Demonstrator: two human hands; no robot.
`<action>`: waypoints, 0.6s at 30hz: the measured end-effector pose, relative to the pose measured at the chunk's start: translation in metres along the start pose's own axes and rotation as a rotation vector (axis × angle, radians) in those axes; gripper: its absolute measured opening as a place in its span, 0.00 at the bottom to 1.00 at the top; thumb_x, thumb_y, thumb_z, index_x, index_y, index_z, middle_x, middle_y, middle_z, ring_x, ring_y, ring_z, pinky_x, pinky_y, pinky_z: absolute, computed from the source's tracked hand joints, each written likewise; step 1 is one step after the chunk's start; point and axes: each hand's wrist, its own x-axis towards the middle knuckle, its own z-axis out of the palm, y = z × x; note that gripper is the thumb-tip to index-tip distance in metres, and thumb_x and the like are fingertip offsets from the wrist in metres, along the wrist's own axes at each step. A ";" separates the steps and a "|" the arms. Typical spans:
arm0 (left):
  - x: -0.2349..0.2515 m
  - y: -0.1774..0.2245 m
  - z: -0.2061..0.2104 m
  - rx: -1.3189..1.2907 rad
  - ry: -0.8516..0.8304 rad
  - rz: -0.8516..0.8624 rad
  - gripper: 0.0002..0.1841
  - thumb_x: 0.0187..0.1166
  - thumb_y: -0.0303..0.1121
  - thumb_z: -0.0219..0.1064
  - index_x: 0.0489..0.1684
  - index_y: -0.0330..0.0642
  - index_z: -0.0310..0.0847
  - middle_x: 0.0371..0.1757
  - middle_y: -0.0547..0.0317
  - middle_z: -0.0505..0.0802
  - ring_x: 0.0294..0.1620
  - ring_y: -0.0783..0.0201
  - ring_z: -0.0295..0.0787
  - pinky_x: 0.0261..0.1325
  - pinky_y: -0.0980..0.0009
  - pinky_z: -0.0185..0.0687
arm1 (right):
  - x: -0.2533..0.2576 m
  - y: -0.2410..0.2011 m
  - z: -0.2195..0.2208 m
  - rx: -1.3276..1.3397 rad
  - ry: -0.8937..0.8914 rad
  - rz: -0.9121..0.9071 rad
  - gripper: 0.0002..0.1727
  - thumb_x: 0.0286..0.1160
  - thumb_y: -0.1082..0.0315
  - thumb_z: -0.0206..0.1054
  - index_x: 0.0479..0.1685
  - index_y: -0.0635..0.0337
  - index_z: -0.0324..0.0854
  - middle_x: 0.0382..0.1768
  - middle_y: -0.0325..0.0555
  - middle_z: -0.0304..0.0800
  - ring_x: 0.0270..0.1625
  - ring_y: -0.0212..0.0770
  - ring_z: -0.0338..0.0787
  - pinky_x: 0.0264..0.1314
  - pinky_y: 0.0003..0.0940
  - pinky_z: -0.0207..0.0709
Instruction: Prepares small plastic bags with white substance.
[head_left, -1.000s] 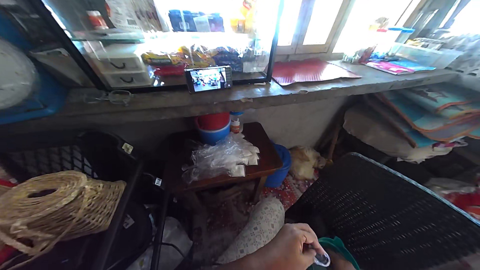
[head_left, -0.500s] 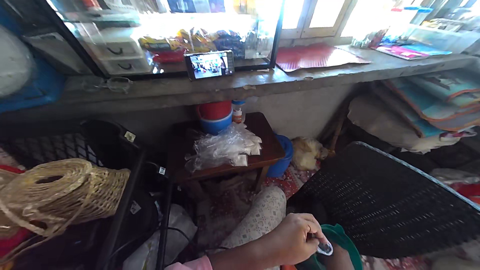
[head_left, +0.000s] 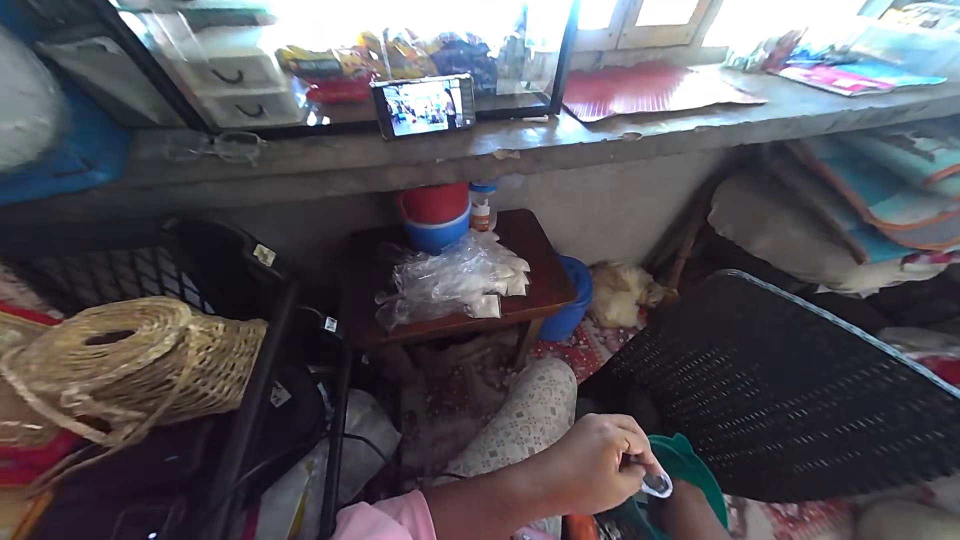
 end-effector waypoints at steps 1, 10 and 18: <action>-0.001 -0.001 -0.001 -0.001 0.004 -0.006 0.09 0.77 0.19 0.63 0.42 0.31 0.92 0.53 0.46 0.92 0.52 0.61 0.90 0.58 0.69 0.86 | 0.018 0.022 0.017 0.009 0.153 -0.065 0.11 0.72 0.73 0.72 0.46 0.75 0.87 0.50 0.72 0.90 0.57 0.68 0.88 0.64 0.65 0.76; 0.001 -0.010 0.007 -0.001 -0.011 0.005 0.08 0.77 0.20 0.64 0.41 0.32 0.92 0.51 0.47 0.92 0.50 0.62 0.90 0.57 0.69 0.87 | 0.060 0.048 0.048 -0.254 0.493 -0.122 0.14 0.70 0.80 0.67 0.53 0.74 0.86 0.60 0.74 0.84 0.60 0.72 0.88 0.56 0.67 0.83; 0.000 -0.012 0.007 -0.004 -0.015 -0.012 0.09 0.77 0.20 0.64 0.41 0.32 0.92 0.52 0.47 0.92 0.50 0.62 0.90 0.57 0.70 0.86 | 0.072 0.047 0.057 -0.241 0.402 -0.123 0.13 0.72 0.74 0.71 0.52 0.71 0.89 0.57 0.69 0.88 0.60 0.70 0.89 0.60 0.66 0.81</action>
